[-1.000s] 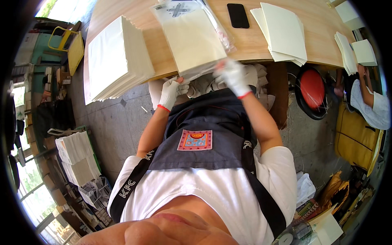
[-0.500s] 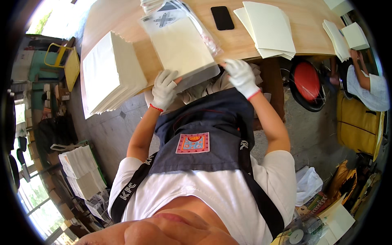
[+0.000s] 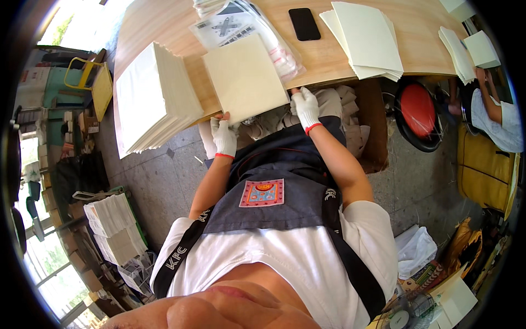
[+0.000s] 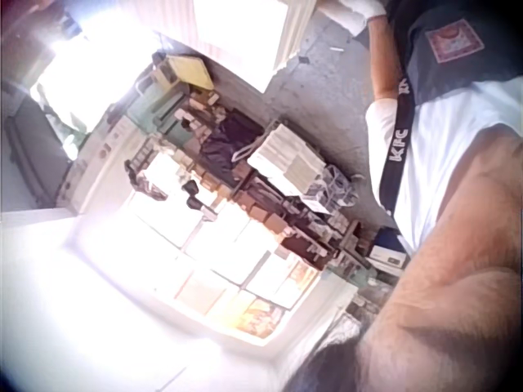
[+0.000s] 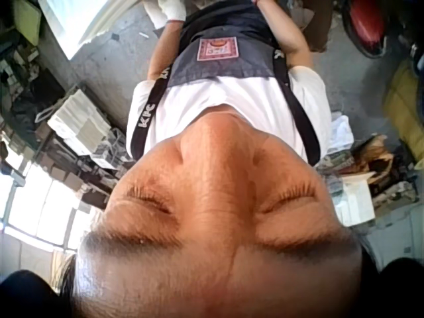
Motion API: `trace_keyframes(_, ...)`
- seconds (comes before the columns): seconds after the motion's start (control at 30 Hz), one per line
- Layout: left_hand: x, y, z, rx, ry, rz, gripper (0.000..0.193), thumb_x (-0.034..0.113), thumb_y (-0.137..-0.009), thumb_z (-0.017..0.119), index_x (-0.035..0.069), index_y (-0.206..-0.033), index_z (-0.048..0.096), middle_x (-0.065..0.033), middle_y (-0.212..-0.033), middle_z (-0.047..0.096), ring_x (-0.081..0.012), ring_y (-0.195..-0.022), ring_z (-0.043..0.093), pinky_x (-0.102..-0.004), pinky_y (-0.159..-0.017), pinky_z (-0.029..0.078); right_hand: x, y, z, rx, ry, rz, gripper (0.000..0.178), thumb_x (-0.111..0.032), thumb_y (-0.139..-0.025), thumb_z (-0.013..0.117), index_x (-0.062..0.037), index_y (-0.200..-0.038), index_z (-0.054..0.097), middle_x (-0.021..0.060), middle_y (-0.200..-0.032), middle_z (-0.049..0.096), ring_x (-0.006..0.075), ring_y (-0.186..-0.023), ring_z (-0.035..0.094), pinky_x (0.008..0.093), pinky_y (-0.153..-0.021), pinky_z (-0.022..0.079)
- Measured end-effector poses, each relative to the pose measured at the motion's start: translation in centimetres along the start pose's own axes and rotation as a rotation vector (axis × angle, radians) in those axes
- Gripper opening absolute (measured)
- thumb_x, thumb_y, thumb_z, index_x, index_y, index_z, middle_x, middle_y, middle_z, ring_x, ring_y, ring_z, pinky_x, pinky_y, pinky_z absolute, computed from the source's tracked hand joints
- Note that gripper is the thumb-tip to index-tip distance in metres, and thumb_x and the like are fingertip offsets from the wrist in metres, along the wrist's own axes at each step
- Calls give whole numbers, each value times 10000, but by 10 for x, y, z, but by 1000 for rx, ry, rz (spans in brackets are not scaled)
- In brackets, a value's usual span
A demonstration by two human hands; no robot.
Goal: The person inserts white rectangular sheets into clear plastic sleeves. They pick up a sheet from a stack on the left, slide it into a sleeve, and place the packaged item on a growing stack on the right. The process is repeated continuously.
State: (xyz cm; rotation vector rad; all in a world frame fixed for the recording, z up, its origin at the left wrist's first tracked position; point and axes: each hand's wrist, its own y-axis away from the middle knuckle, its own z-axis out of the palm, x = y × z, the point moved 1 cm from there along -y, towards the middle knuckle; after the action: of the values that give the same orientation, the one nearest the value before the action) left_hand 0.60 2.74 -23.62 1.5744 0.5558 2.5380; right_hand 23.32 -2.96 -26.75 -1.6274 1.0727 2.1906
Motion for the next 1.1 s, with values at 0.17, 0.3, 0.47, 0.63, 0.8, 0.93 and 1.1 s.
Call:
trace_keyframes(0.17, 29, -9, -12, -305, -201, -70, 188, 152, -857, 584, 18, -984, 550, 1, -760, 550, -59, -647, 481, -208, -522, 401, -21, 5, -3, -190, 163, 78, 364, -434, -887, 495, -79, -827, 544, 10, -573, 522, 107, -431, 504, 232, -394, 417)
trace_keyframes(0.3, 118, 28, 21, -335, -560, 405, 224, 124, -858, 576, -25, -1025, 573, 7, -754, 529, -63, -671, 463, -187, -598, 386, -22, 9, 28, -474, -147, 148, 188, -204, -909, 514, -26, -938, 564, 6, -611, 527, 93, -435, 472, 223, -378, 364)
trace_keyframes(0.47, 211, 43, -18, -44, -510, 745, 230, -9, -838, 530, -57, -1060, 573, -80, -959, 603, -137, -874, 561, -233, -747, 443, -89, 49, 138, -764, -213, -9, 208, -231, -904, 526, -31, -886, 580, -1, -614, 522, 78, -464, 444, 228, -439, 373)
trace_keyframes(0.63, 289, 1, -68, 85, -763, 812, 337, 180, -908, 459, -65, -1119, 553, -113, -1024, 595, -146, -903, 550, -237, -791, 418, -127, 67, 235, -909, 111, -162, 245, -280, -872, 569, -61, -762, 557, 8, -637, 562, 81, -506, 507, 225, -470, 404)
trace_keyframes(0.8, 262, -30, -97, 226, -771, 503, 444, 87, -830, 341, -2, -1234, 501, -142, -1072, 598, -234, -986, 556, -346, -897, 409, -117, 58, 250, -834, 226, -180, 249, -286, -867, 571, -70, -744, 571, 21, -653, 582, 93, -496, 519, 235, -446, 406)
trace_keyframes(0.93, 213, -58, -133, 169, 151, 421, 412, 176, -916, 341, 2, -1280, 423, -176, -1196, 502, -281, -1065, 504, -410, -921, 407, -122, 53, 183, -779, -91, -99, 232, -287, -866, 568, -65, -803, 593, 22, -667, 593, 98, -523, 540, 239, -470, 428)
trace_keyframes(1.1, 106, -55, -217, 418, -109, 353, 340, 155, -917, 402, 4, -1211, 483, -99, -996, 571, -203, -870, 555, -339, -776, 464, -84, -4, 24, -147, -107, -361, 210, -231, -859, 547, -42, -947, 576, 73, -761, 618, 141, -596, 599, 232, -524, 490)
